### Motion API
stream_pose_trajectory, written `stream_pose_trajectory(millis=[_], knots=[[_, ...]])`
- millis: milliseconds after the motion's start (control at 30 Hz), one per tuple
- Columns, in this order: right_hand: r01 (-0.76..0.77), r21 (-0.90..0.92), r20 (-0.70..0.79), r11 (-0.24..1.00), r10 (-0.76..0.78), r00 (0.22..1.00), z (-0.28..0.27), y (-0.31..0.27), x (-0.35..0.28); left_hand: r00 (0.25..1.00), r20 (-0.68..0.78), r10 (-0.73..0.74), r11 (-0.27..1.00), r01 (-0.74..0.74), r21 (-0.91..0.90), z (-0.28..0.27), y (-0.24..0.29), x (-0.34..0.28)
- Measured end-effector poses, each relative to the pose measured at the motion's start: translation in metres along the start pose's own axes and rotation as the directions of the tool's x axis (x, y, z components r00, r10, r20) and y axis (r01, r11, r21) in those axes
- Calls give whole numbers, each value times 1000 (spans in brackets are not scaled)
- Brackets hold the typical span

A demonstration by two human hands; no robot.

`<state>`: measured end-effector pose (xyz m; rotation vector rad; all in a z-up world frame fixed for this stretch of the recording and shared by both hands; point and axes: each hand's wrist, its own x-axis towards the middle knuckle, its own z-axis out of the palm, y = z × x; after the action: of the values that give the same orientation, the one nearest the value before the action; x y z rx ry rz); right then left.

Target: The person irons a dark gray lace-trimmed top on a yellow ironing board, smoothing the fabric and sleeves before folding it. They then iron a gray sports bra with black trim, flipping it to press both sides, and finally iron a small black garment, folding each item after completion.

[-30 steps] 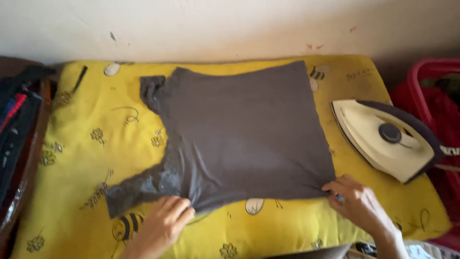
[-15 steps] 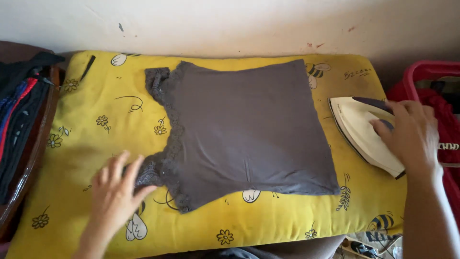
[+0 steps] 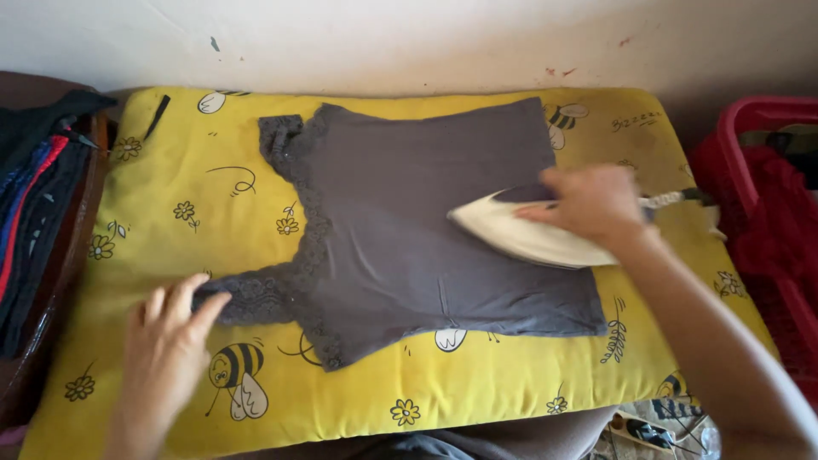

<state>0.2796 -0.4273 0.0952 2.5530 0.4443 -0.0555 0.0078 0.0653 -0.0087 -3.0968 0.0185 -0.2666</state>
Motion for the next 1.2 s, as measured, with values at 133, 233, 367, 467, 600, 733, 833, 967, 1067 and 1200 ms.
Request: stream_pose_trajectory(millis=[133,233,367,467,600,733,833,967,1067,1200], knots=[[202,17,0,979,-202,979,6,-25,-16,951,-267,154,931,-230,-284,-23,69,-15],[440,110,-205,891,-413,887,28,-34,-78,931,-291,221,852,-329,-407,-9,123,-26],[428,103,-377,898,-363,852,26,-17,-97,932,-125,341,859,-363,-361,17,133,-26],[-165,254,345,953,70,936,11,-6,-98,923,-191,333,879,-377,-291,20,129,-30],[228,143,-140,963,-208,968,54,0,-124,905,-192,379,873,-418,-251,24,122,-34],[209,192,54,959,-223,973,25,-10,-102,908,-234,348,889,-399,-226,11,127,-26],[124,184,112,975,-146,983,-29,-41,-57,873,-283,396,866,-458,-200,38,122,-35],[229,177,-53,957,-223,973,-50,-99,7,861,-309,403,843,-481,-242,33,116,-45],[342,207,-114,917,-325,939,-51,-129,-2,868,-310,388,860,-462,-217,31,115,-58],[599,73,-313,797,-552,773,-25,-119,-65,868,-329,372,876,-445,-184,29,113,-49]])
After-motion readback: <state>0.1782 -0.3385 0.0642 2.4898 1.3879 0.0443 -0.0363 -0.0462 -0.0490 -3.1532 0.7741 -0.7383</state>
